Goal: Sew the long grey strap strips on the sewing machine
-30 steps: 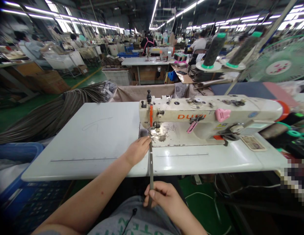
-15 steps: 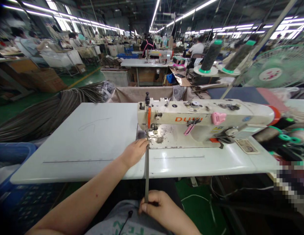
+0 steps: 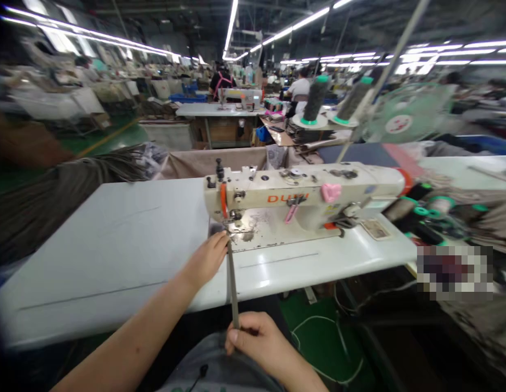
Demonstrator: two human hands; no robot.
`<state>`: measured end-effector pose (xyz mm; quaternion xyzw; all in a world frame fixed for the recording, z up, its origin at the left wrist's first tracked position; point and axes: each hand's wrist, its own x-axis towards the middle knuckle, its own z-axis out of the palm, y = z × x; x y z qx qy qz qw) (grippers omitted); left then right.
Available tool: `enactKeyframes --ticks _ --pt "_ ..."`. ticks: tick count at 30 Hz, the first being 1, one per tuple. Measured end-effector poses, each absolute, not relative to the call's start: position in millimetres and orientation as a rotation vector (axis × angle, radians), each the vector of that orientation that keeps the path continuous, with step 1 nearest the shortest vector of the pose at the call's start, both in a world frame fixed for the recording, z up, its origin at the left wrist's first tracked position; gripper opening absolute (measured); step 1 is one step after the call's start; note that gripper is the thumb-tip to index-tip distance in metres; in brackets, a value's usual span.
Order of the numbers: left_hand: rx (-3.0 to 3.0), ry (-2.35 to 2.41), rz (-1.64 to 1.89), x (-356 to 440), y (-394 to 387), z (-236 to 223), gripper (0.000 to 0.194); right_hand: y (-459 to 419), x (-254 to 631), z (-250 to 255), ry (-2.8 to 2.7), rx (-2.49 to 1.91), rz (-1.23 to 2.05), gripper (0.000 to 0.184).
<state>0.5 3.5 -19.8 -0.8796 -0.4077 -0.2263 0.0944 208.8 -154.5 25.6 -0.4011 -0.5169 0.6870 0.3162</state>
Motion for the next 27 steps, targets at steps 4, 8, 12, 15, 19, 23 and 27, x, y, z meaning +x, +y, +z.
enactKeyframes --ticks 4,8,12,15,19,23,27 --pt "-2.607 -1.067 -0.728 -7 1 -27 0.036 -157 210 24 -1.436 -0.968 1.753 0.044" --pt "-2.585 -0.849 -0.65 -14 4 -32 0.036 -155 212 20 -1.423 -1.002 1.666 0.044" --pt "-2.541 -0.75 -0.594 -15 2 -28 0.035 -155 205 19 -1.278 -1.058 1.688 0.047" --pt "-2.52 -0.76 -0.607 -14 2 -26 0.035 -154 198 13 -1.07 -0.989 1.8 0.049" --pt "-2.501 -0.734 -0.571 -14 2 -26 0.036 -152 192 3 -0.914 -0.963 1.784 0.049" --pt "-2.48 -0.731 -0.565 -14 1 -25 0.038 -152 197 6 -0.903 -0.934 1.83 0.044" --pt "-2.515 -0.725 -0.587 -13 1 -22 0.036 -155 206 11 -0.924 -0.833 1.985 0.045"
